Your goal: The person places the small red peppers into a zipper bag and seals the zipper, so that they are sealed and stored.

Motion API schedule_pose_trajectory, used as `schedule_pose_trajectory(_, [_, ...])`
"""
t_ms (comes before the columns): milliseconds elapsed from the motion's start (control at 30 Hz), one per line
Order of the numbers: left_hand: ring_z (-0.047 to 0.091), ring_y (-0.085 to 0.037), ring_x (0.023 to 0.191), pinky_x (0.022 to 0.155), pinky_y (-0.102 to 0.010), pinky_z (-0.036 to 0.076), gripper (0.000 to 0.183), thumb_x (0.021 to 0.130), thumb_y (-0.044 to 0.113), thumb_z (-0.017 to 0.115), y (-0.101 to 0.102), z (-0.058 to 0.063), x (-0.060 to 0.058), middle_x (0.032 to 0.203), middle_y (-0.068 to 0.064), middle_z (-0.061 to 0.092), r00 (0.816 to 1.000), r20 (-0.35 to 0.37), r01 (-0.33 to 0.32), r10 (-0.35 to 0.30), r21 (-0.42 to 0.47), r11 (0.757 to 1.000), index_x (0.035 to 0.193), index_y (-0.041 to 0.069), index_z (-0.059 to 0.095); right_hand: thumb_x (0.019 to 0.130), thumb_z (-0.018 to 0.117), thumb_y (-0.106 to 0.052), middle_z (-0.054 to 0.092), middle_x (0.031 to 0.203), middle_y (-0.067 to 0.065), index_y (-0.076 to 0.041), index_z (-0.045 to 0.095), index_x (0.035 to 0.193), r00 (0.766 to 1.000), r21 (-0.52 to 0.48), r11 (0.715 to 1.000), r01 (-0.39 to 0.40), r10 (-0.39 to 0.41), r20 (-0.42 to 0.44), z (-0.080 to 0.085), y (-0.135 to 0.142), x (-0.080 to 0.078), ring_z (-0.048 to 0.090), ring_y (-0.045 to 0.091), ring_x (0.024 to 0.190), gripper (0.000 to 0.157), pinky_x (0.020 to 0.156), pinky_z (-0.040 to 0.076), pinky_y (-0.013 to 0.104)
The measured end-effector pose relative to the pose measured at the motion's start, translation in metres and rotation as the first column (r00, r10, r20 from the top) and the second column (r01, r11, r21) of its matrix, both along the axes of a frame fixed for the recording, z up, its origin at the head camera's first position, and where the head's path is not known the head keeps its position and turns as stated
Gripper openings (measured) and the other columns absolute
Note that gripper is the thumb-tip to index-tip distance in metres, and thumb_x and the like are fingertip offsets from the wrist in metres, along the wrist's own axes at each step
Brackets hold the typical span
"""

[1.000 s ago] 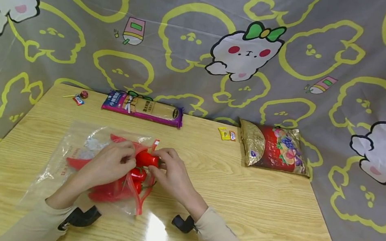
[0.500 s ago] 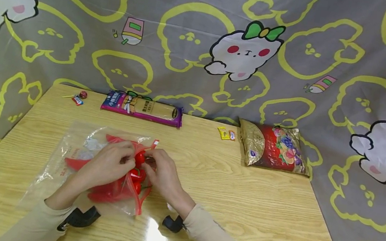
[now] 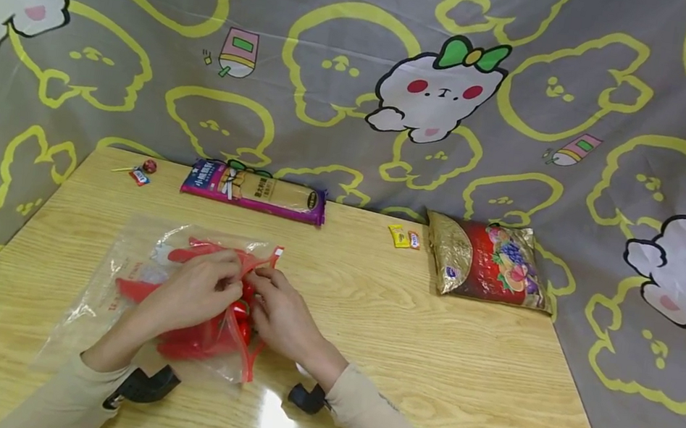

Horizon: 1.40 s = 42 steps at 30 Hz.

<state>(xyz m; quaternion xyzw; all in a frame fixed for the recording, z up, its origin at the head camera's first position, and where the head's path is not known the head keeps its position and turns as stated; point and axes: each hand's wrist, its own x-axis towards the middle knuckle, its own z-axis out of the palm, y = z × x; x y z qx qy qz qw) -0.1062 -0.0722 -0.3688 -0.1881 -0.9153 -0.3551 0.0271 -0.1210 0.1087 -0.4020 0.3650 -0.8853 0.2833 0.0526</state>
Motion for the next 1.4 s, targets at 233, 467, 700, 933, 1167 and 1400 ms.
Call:
schedule_pose_trajectory(233, [0.039,-0.01,0.06,0.052,-0.025,0.036,0.02,0.081,0.014,0.054,0.003,0.002,0.001,0.072,0.006,0.043,1.0,0.021,0.0,0.0,-0.007,1.0,0.062,0.018,0.049,0.082,0.064,-0.013,0.062,0.103,0.0,-0.009,0.064,0.108,0.992,-0.061,0.99,0.127,-0.126,0.03,0.013,0.029,0.005,0.06,0.016,0.088,0.026,0.07,0.051,0.031])
schedule_pose_trajectory(467, [0.042,-0.008,0.06,0.052,-0.023,0.039,0.019,0.081,0.019,0.055,0.009,0.005,0.008,0.073,0.009,0.043,0.998,0.045,0.036,-0.034,-0.05,0.998,0.063,0.021,0.049,0.085,0.06,-0.008,0.063,0.097,0.004,-0.008,0.064,0.105,0.98,-0.082,0.979,0.189,-0.193,-0.039,0.015,0.073,0.002,0.06,0.014,0.081,0.02,0.066,0.051,0.033])
schedule_pose_trajectory(700, [0.038,-0.004,0.054,0.049,-0.02,0.035,0.02,0.081,0.02,0.055,0.016,0.013,0.024,0.07,0.011,0.04,0.988,0.007,0.152,-0.152,-0.064,0.986,0.064,0.023,0.047,0.077,0.068,-0.001,0.053,0.116,0.01,-0.009,0.054,0.121,0.958,0.08,0.994,0.076,-0.05,-0.282,0.007,0.098,-0.002,0.059,0.019,0.089,0.047,0.07,0.051,0.032])
schedule_pose_trajectory(933, [0.033,-0.004,0.051,0.048,-0.018,0.03,0.023,0.082,0.02,0.055,0.021,0.023,0.037,0.07,0.011,0.038,0.968,-0.055,0.241,-0.246,-0.078,0.967,0.061,0.024,0.044,0.075,0.07,-0.004,0.053,0.121,0.01,-0.013,0.056,0.116,0.911,0.216,0.976,-0.009,0.097,-0.4,-0.001,0.095,-0.001,0.057,0.021,0.099,0.044,0.078,0.049,0.035])
schedule_pose_trajectory(1167, [0.033,-0.004,0.053,0.049,-0.018,0.029,0.024,0.082,0.021,0.055,0.025,0.026,0.042,0.069,0.011,0.037,0.962,-0.059,0.26,-0.266,-0.099,0.961,0.06,0.023,0.044,0.081,0.064,-0.008,0.062,0.109,0.006,-0.009,0.063,0.105,0.85,0.238,0.969,-0.072,0.184,-0.494,0.001,0.096,0.004,0.06,0.02,0.097,0.024,0.082,0.048,0.034])
schedule_pose_trajectory(1400, [0.038,-0.007,0.059,0.052,-0.022,0.035,0.031,0.087,0.049,0.052,0.033,0.02,0.058,0.072,0.01,0.041,0.929,-0.141,0.289,-0.342,-0.302,0.908,0.071,0.022,0.056,0.086,0.061,-0.015,0.064,0.105,0.006,-0.011,0.068,0.103,0.852,0.162,0.983,-0.086,0.157,-0.5,0.014,0.114,0.002,0.061,0.02,0.092,0.019,0.078,0.048,0.036])
